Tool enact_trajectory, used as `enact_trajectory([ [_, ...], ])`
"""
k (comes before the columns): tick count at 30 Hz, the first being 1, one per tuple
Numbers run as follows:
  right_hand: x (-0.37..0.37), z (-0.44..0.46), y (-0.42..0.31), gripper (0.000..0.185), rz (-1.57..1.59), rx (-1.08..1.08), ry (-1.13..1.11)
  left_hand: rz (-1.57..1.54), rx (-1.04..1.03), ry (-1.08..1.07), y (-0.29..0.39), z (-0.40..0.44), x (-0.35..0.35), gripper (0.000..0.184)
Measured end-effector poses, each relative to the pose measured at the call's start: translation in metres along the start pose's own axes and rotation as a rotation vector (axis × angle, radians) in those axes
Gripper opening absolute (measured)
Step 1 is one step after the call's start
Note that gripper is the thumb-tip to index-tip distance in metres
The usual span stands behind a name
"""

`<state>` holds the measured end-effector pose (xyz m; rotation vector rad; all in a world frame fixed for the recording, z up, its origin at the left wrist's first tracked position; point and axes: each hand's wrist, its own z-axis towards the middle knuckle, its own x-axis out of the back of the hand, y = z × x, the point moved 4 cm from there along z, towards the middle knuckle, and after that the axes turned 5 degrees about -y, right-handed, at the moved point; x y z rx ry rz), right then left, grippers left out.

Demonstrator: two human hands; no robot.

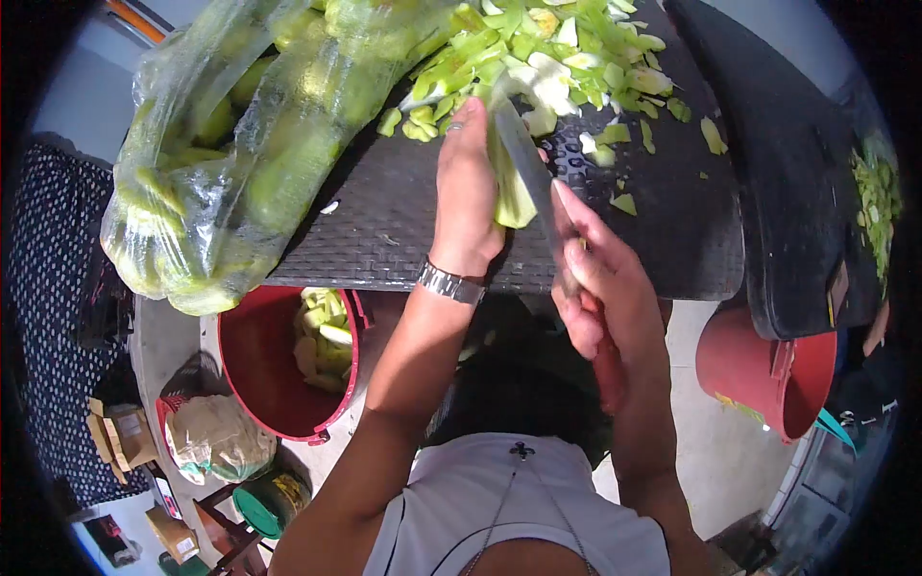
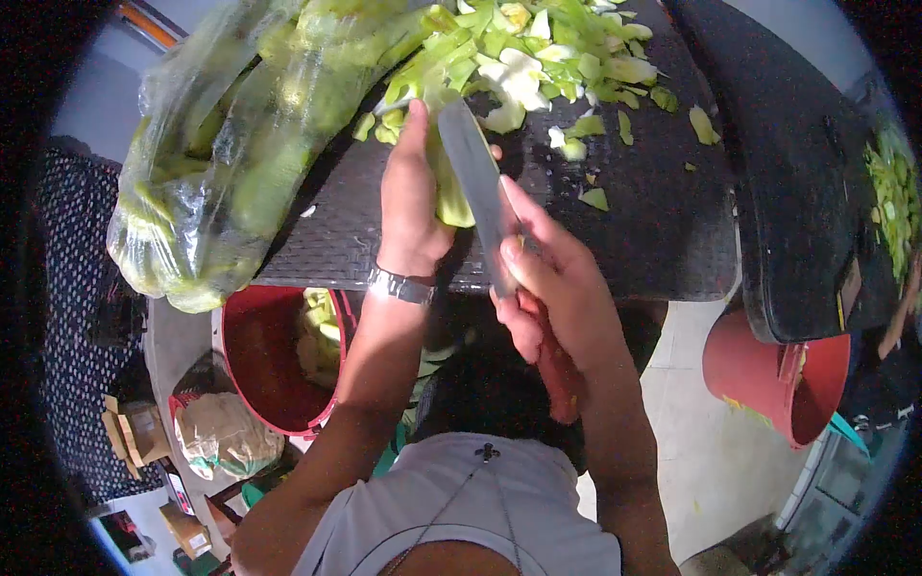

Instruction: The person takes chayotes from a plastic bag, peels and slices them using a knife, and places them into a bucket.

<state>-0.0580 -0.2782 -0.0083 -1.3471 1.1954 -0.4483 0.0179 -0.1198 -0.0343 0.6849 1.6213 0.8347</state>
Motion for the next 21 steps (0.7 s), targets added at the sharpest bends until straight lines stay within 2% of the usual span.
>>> enact_trajectory([
  [3, 0.002, 0.016, -0.017, 0.061, 0.168, -0.004, -0.208, -0.158, 0.062, -0.067, 0.001, -0.004, 0.0, 0.05],
  [6, 0.011, 0.04, -0.029, 0.06, 0.097, 0.067, -0.095, -0.264, 0.138, -0.134, 0.005, -0.008, 0.003, 0.054],
  [7, 0.014, 0.044, -0.032, 0.061, 0.025, 0.106, 0.041, -0.272, 0.151, -0.162, 0.007, -0.009, 0.004, 0.055],
  [11, 0.015, 0.039, -0.04, 0.054, -0.477, 0.175, 0.229, -0.326, 0.21, -0.261, 0.013, -0.008, 0.011, 0.059],
  [14, 0.009, 0.026, -0.04, 0.048, -1.093, 0.552, 0.216, -0.244, 0.255, -0.261, 0.011, -0.003, 0.018, 0.064],
  [15, 0.008, 0.021, -0.043, 0.043, -1.086, 0.429, 0.139, -0.199, 0.273, -0.243, 0.011, -0.002, 0.021, 0.066],
  [18, 0.009, 0.012, -0.043, 0.041, -1.203, 0.47, 0.053, -0.491, 0.405, -0.387, 0.006, 0.0, 0.025, 0.075],
  [19, 0.011, 0.011, -0.045, 0.041, -1.222, 0.48, 0.051, -0.438, 0.385, -0.354, 0.002, 0.002, 0.026, 0.081],
  [21, 0.016, 0.01, -0.048, 0.041, -1.26, 0.498, 0.043, -0.483, 0.425, -0.378, 0.0, 0.002, 0.024, 0.082],
])
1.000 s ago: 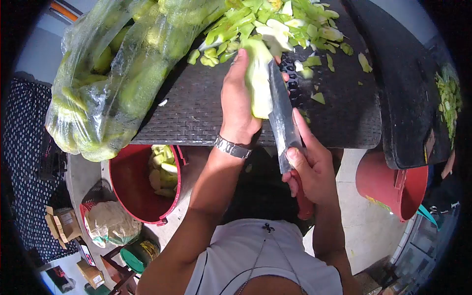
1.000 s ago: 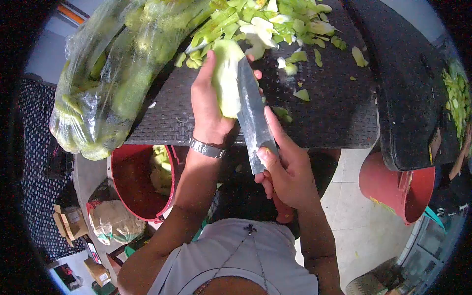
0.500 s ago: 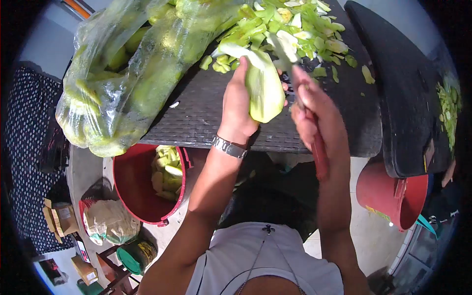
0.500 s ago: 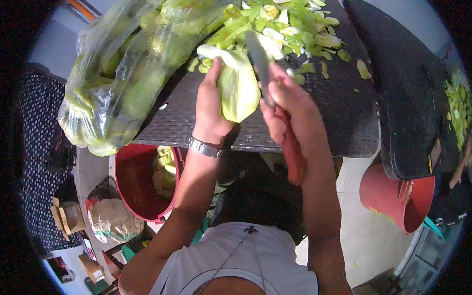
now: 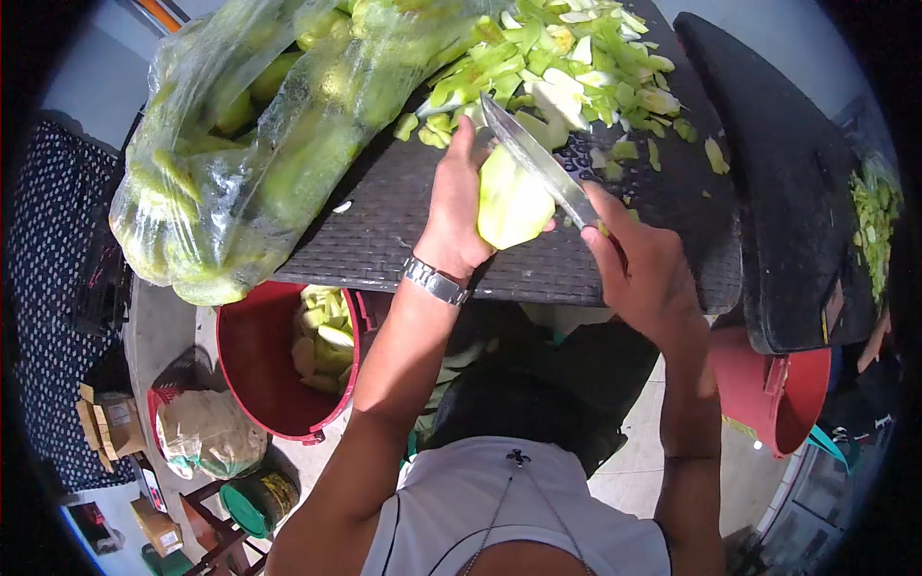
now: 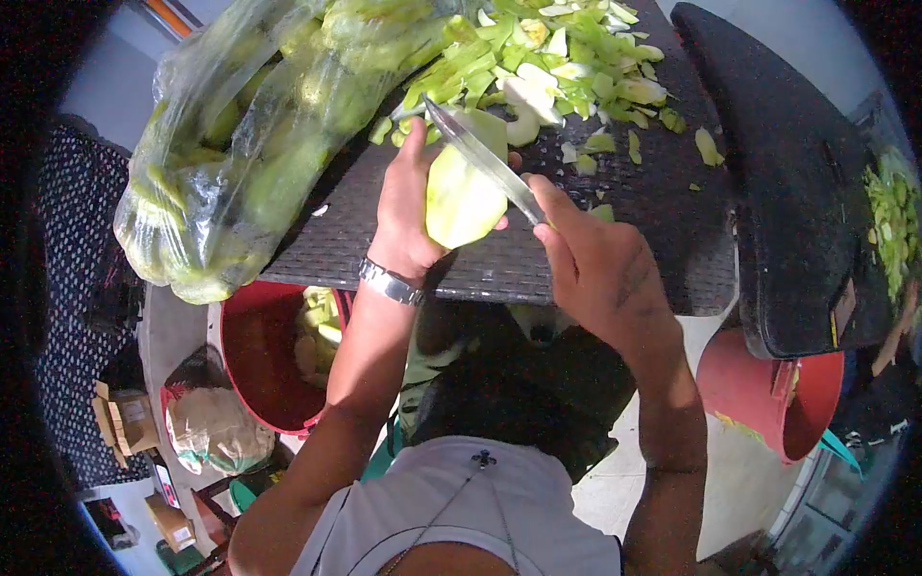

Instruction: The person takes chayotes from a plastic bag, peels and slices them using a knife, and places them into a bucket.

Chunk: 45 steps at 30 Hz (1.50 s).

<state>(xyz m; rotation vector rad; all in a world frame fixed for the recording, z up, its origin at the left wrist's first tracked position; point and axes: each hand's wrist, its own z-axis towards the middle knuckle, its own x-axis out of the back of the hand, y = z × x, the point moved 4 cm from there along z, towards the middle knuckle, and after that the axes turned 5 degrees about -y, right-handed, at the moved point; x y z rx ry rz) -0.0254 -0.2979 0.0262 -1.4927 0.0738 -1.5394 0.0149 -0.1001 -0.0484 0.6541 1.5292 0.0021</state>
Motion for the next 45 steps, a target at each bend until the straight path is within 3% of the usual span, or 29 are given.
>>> enact_trajectory([
  [3, 0.011, 0.007, 0.017, 0.042, -0.019, 0.18, 0.029, -0.01, 0.061, -0.085, -0.003, 0.001, 0.007, 0.083],
  [7, 0.039, 0.02, 0.069, 0.043, -0.199, -0.031, 0.101, -0.09, 0.149, -0.206, -0.005, -0.003, -0.006, 0.081],
  [8, 0.045, 0.021, 0.082, 0.043, -0.257, -0.088, 0.116, 0.008, 0.126, -0.057, -0.006, -0.007, -0.013, 0.075],
  [9, 0.048, 0.025, 0.083, 0.043, -0.314, -0.144, 0.131, 0.011, 0.12, -0.063, -0.005, -0.007, -0.012, 0.074],
  [12, 0.044, 0.021, 0.07, 0.04, 0.036, -0.307, 0.084, -0.012, 0.103, -0.065, -0.003, -0.008, -0.009, 0.072],
  [20, 0.026, 0.011, 0.068, 0.027, 0.21, -0.385, 0.035, 0.045, -0.014, -0.052, 0.019, -0.066, -0.014, 0.057],
  [21, 0.027, 0.009, 0.071, 0.025, 0.252, -0.39, 0.054, 0.1, -0.038, 0.01, 0.027, -0.091, -0.012, 0.058],
  [23, 0.027, -0.001, 0.08, 0.022, 0.401, -0.462, 0.066, 0.19, -0.031, -0.056, 0.042, -0.144, -0.014, 0.08],
  [24, 0.027, -0.005, 0.084, 0.021, 0.476, -0.495, 0.07, 0.324, 0.008, 0.02, 0.053, -0.174, -0.005, 0.092],
  [26, 0.022, -0.011, 0.09, 0.019, 0.501, -0.533, 0.078, 0.548, 0.129, 0.225, 0.072, -0.232, 0.019, 0.093],
  [28, 0.019, -0.015, 0.092, 0.018, 0.516, -0.573, 0.091, 1.167, 0.145, 0.58, 0.082, -0.272, 0.032, 0.076],
  [30, 0.016, -0.017, 0.09, 0.018, 0.524, -0.607, 0.11, 2.045, 0.265, 0.703, 0.093, -0.299, 0.049, 0.069],
  [32, 0.013, -0.02, 0.095, 0.018, 0.544, -0.59, 0.134, 2.426, 0.295, 1.0, 0.102, -0.319, 0.036, 0.06],
  [34, 0.013, -0.02, 0.097, 0.019, 0.569, -0.587, 0.143, 2.588, -0.06, 1.238, 0.105, -0.309, -0.001, 0.048],
  [37, 0.011, -0.023, 0.099, 0.022, 0.626, -0.598, 0.146, 2.24, 0.127, 1.335, 0.114, -0.284, -0.047, 0.037],
  [38, 0.011, -0.027, 0.102, 0.024, 0.649, -0.593, 0.162, 2.286, -0.116, 1.177, 0.108, -0.266, -0.072, 0.034],
  [41, 0.015, -0.034, 0.115, 0.034, 0.757, -0.501, 0.195, 2.369, -0.237, 0.845, 0.12, -0.235, -0.112, 0.028],
  [43, 0.014, -0.039, 0.116, 0.041, 0.85, -0.454, 0.293, 2.405, -0.354, 0.83, 0.143, -0.204, -0.125, 0.028],
  [45, 0.012, -0.041, 0.109, 0.046, 0.942, -0.438, 0.487, 2.543, -0.163, 0.938, 0.18, -0.164, -0.125, 0.029],
])
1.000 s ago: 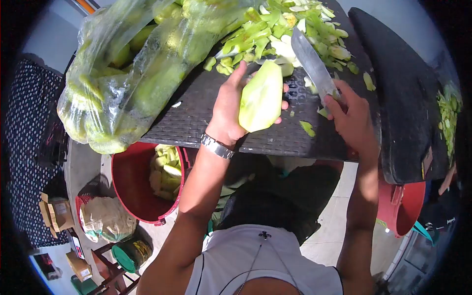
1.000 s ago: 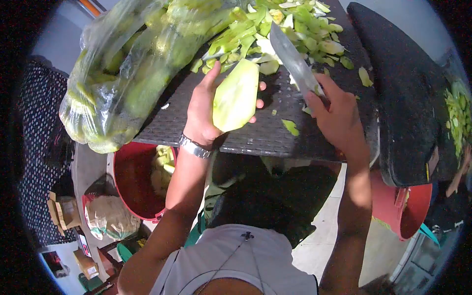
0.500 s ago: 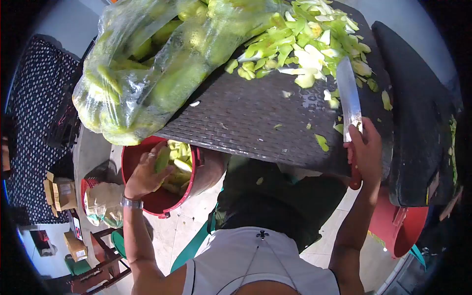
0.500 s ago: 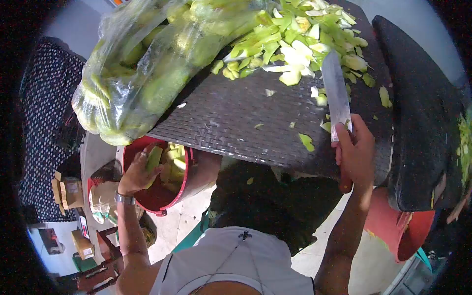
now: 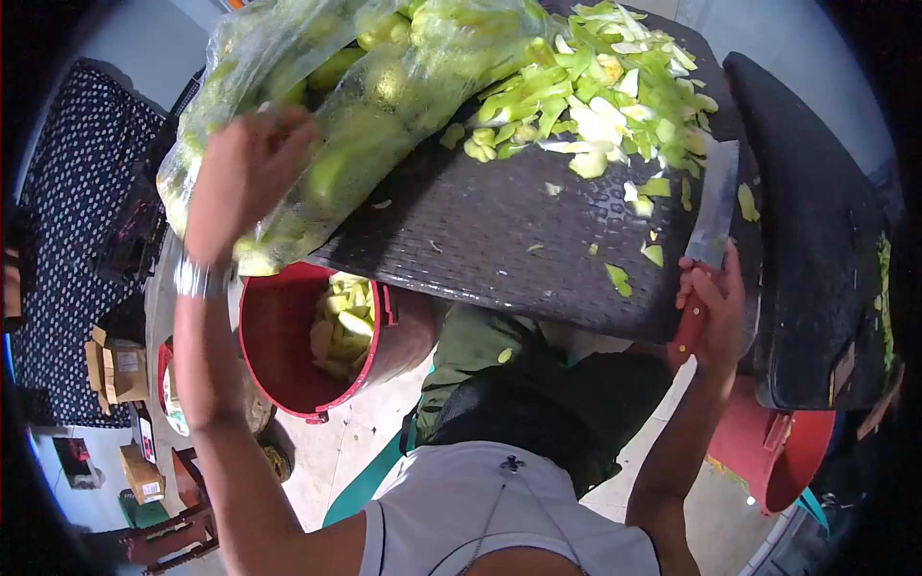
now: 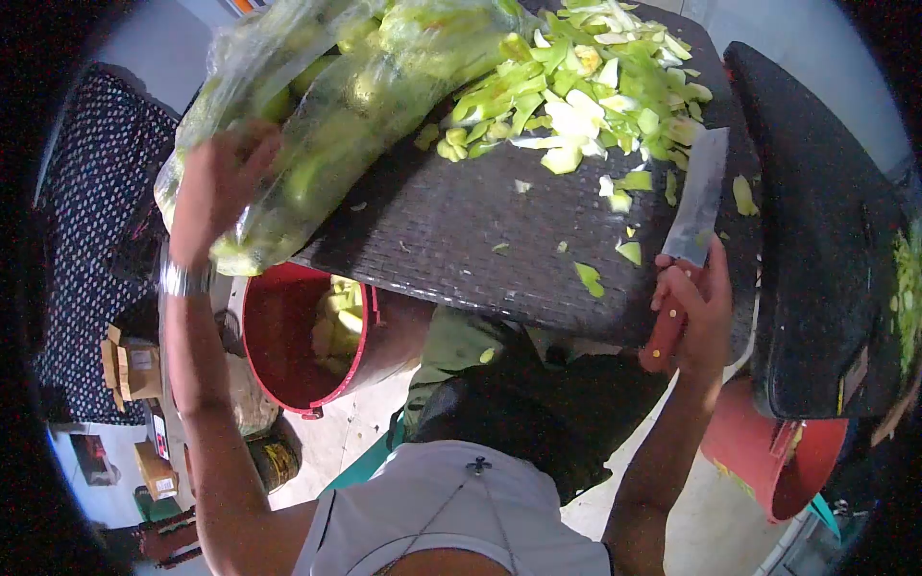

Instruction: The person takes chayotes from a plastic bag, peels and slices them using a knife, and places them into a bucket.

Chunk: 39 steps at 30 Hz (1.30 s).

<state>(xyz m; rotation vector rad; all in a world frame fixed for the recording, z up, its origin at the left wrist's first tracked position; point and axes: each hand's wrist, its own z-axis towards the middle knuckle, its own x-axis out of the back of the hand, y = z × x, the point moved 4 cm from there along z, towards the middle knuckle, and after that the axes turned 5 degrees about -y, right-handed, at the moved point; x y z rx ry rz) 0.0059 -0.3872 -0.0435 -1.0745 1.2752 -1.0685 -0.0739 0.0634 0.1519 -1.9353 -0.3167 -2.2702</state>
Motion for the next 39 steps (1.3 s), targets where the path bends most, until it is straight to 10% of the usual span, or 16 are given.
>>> enact_trajectory([
  [6, 0.008, -0.003, -0.007, 0.049, 0.068, -0.064, -0.117, -0.003, -0.402, -0.317, -0.041, 0.158, -0.084, 0.033],
  [12, 0.007, -0.002, -0.003, 0.052, 0.052, -0.05, -0.131, -0.512, 0.023, -0.907, -0.002, 0.2, -0.147, 0.044],
  [17, 0.001, -0.004, -0.005, 0.055, 0.025, -0.047, -0.115, -0.208, -0.473, -0.903, -0.021, 0.241, -0.181, 0.051],
  [39, 0.008, -0.001, 0.006, 0.032, -0.044, -0.042, -0.088, 0.156, 0.158, -0.587, 0.019, 0.173, -0.084, 0.044],
])
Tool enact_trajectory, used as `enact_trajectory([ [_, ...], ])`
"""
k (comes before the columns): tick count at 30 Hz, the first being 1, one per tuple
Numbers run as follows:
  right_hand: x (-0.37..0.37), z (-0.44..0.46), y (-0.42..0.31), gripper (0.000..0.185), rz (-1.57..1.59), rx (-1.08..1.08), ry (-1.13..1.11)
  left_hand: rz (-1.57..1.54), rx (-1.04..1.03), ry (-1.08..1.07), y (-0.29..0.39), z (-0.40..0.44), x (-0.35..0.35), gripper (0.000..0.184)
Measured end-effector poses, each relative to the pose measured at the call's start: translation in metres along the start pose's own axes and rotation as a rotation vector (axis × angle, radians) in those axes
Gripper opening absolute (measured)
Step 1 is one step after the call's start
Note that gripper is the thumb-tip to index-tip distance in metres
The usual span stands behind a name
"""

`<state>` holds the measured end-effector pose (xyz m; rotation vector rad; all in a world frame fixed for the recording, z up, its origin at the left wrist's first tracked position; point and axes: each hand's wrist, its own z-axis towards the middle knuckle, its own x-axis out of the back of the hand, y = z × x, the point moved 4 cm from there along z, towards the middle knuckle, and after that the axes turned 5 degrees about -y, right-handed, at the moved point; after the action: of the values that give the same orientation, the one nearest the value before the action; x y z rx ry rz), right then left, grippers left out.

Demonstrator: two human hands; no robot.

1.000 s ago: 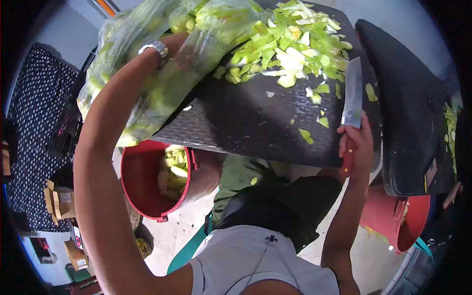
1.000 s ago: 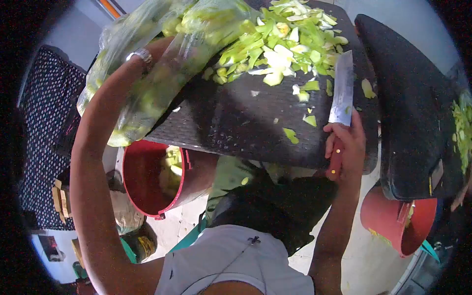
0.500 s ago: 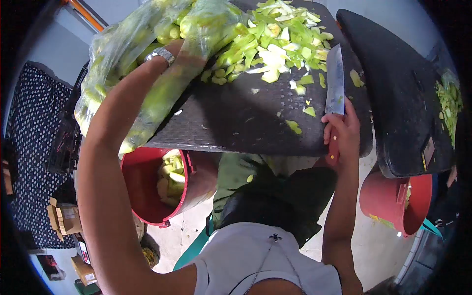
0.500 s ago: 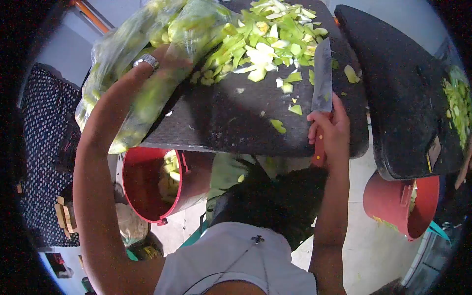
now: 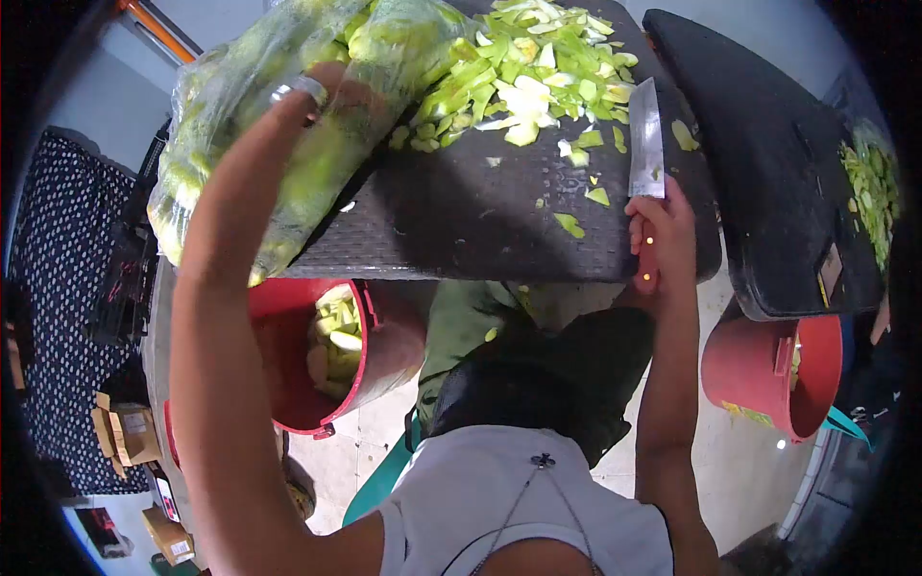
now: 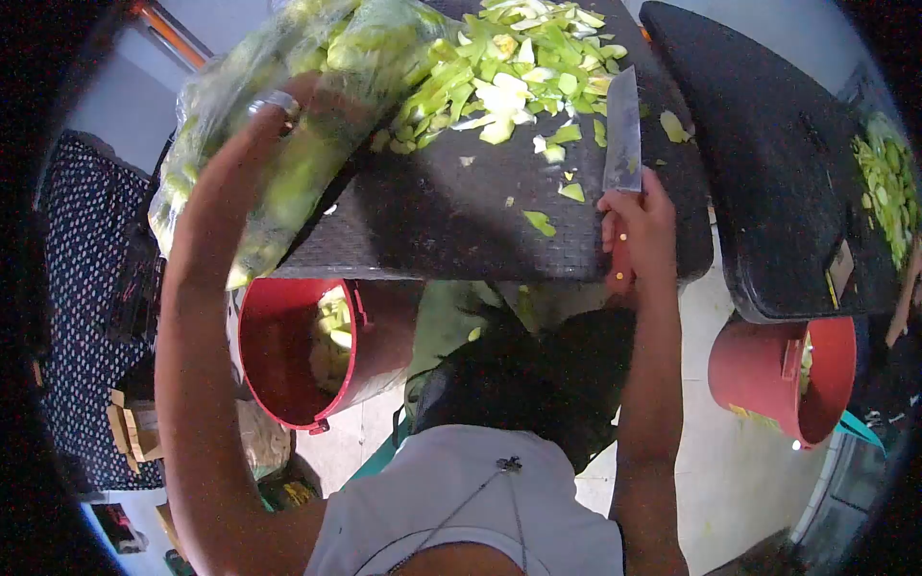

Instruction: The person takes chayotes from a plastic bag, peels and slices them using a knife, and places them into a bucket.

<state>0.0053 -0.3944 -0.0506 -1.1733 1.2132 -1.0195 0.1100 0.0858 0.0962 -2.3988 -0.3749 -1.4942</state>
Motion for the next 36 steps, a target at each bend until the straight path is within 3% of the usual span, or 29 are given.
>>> enact_trajectory([
  [3, -0.005, -0.003, -0.01, 0.024, 0.048, -0.011, -0.017, -0.163, 0.059, 0.012, -0.024, -0.032, 0.039, 0.046],
  [5, -0.007, -0.003, -0.011, 0.039, -0.022, 0.025, 0.001, -0.366, -0.043, 0.036, -0.05, -0.067, 0.065, 0.058],
  [7, -0.016, -0.009, -0.027, 0.049, -0.16, 0.112, 0.07, -0.656, -0.296, 0.273, -0.089, -0.085, 0.077, 0.06],
  [9, -0.031, -0.008, -0.049, 0.058, -0.216, 0.296, 0.065, -1.259, -0.573, 0.064, -0.109, -0.075, 0.074, 0.066],
  [10, -0.037, -0.007, -0.061, 0.063, -0.245, 0.39, 0.062, -1.4, -0.717, 0.003, -0.09, -0.09, 0.061, 0.064],
  [11, -0.041, 0.0, -0.066, 0.058, -0.289, 0.296, 0.001, -1.484, -0.824, 0.064, -0.056, -0.106, 0.045, 0.06],
  [12, -0.046, 0.009, -0.071, 0.054, -0.336, 0.205, -0.059, -1.595, -0.746, 0.098, -0.051, -0.085, 0.03, 0.053],
  [13, -0.049, 0.016, -0.074, 0.05, -0.384, 0.115, -0.115, -1.586, -0.724, 0.215, -0.009, -0.103, 0.006, 0.05],
  [15, -0.056, 0.029, -0.062, 0.043, -0.592, 0.26, -0.077, -1.668, -0.774, 0.087, 0.043, -0.125, -0.039, 0.044],
  [16, -0.058, 0.034, -0.061, 0.042, -0.699, 0.335, -0.056, -1.693, -0.801, 0.089, 0.067, -0.122, -0.06, 0.046],
  [18, -0.06, 0.015, -0.077, 0.045, -0.89, 0.225, -0.13, -1.628, -0.731, 0.028, 0.09, -0.137, -0.093, 0.066],
  [20, -0.045, -0.003, -0.074, 0.055, -1.051, 0.111, -0.185, -1.649, -0.727, 0.014, 0.091, -0.144, -0.115, 0.072],
  [26, 0.029, -0.066, -0.075, 0.059, -1.581, 0.062, -0.421, -1.623, -0.663, 0.045, 0.034, -0.157, -0.148, 0.075],
  [33, 0.055, -0.03, -0.062, 0.063, -1.744, 0.164, -0.043, -1.734, -0.645, 0.001, 0.036, -0.153, -0.169, 0.075],
  [36, 0.051, 0.009, -0.065, 0.069, -1.84, 0.064, 0.227, -1.719, -0.627, 0.014, 0.042, -0.159, -0.17, 0.075],
])
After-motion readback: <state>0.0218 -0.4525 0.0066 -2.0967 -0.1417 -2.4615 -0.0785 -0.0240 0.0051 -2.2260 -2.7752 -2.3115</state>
